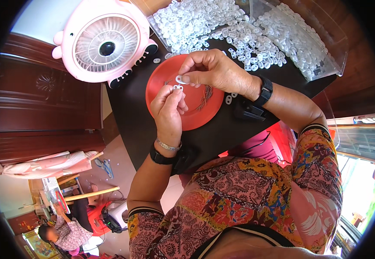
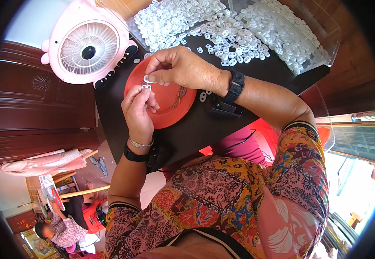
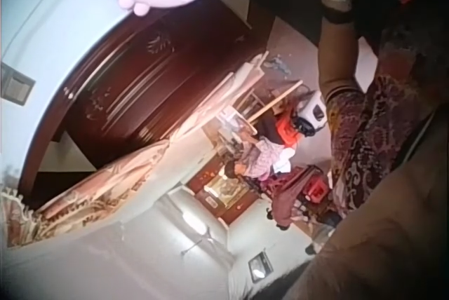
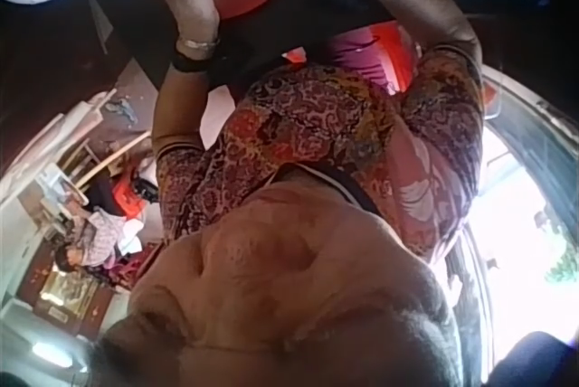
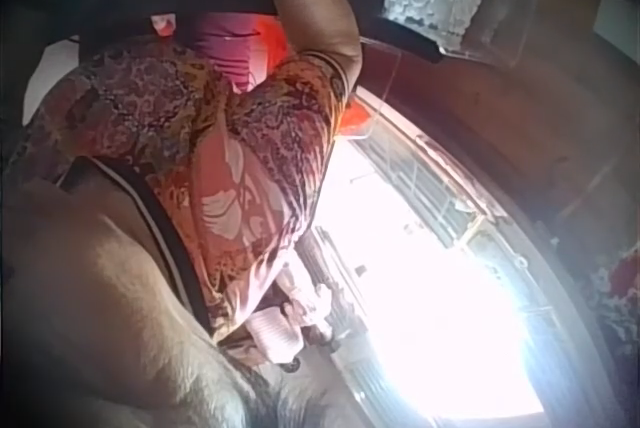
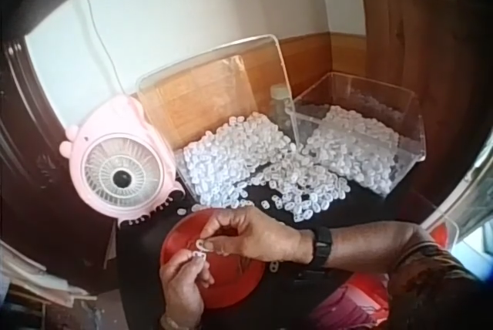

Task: Sorting small white plastic components by picking them from a container and placing them onto a red plate.

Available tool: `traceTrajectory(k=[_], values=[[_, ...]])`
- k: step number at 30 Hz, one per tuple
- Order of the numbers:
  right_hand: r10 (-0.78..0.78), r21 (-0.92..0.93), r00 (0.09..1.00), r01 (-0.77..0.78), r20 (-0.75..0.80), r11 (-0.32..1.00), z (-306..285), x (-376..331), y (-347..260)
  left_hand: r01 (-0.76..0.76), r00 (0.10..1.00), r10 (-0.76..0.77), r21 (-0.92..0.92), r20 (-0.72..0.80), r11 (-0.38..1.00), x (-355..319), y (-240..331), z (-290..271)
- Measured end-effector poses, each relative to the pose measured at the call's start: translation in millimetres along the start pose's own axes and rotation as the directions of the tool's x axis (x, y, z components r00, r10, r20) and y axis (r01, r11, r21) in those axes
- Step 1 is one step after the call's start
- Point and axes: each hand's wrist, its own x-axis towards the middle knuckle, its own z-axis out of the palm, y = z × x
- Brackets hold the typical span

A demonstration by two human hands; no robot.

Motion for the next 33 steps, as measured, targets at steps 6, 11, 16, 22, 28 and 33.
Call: traceTrajectory(k=[6, 11, 16, 22, 28, 33], values=[[-0.027, 0.001, 1.0, 0.027, -0.002, 1.0, -0.1, -0.1, 0.8, -0.003, 1.0, 0.003, 0.002, -0.009, 1.0, -1.0, -0.6, 0.3], [-0.031, 0.001, 0.999, 0.031, 0.006, 1.0, -1.1, -1.1, 1.7, -0.027, 1.0, 0.027, 0.044, -0.004, 0.999, -1.9, -1.7, 2.5], [-0.032, -0.059, 0.999, 0.034, 0.037, 0.998, 4.6, -1.2, -2.1, -0.048, 0.999, 0.048, 0.057, 0.001, 0.997, -3.5, -2.1, 1.0], [-0.162, -0.043, 0.982, 0.167, 0.101, 0.985, 4.4, -0.8, 6.3, -0.049, 0.999, 0.049, -0.011, 0.002, 0.999, -2.2, -4.1, 2.9], [-0.065, -0.166, 0.991, 0.085, 0.12, 0.982, 5.6, -4.5, -1.1, 0.024, 1.0, -0.021, -0.128, 0.019, 0.992, -1.1, -6.3, 1.1], [-0.063, -0.276, 0.987, 0.103, 0.147, 0.956, 6.5, -5.3, -2.2, 0.056, 0.995, -0.036, -0.237, 0.091, 0.97, 2.3, -5.5, -3.5]])
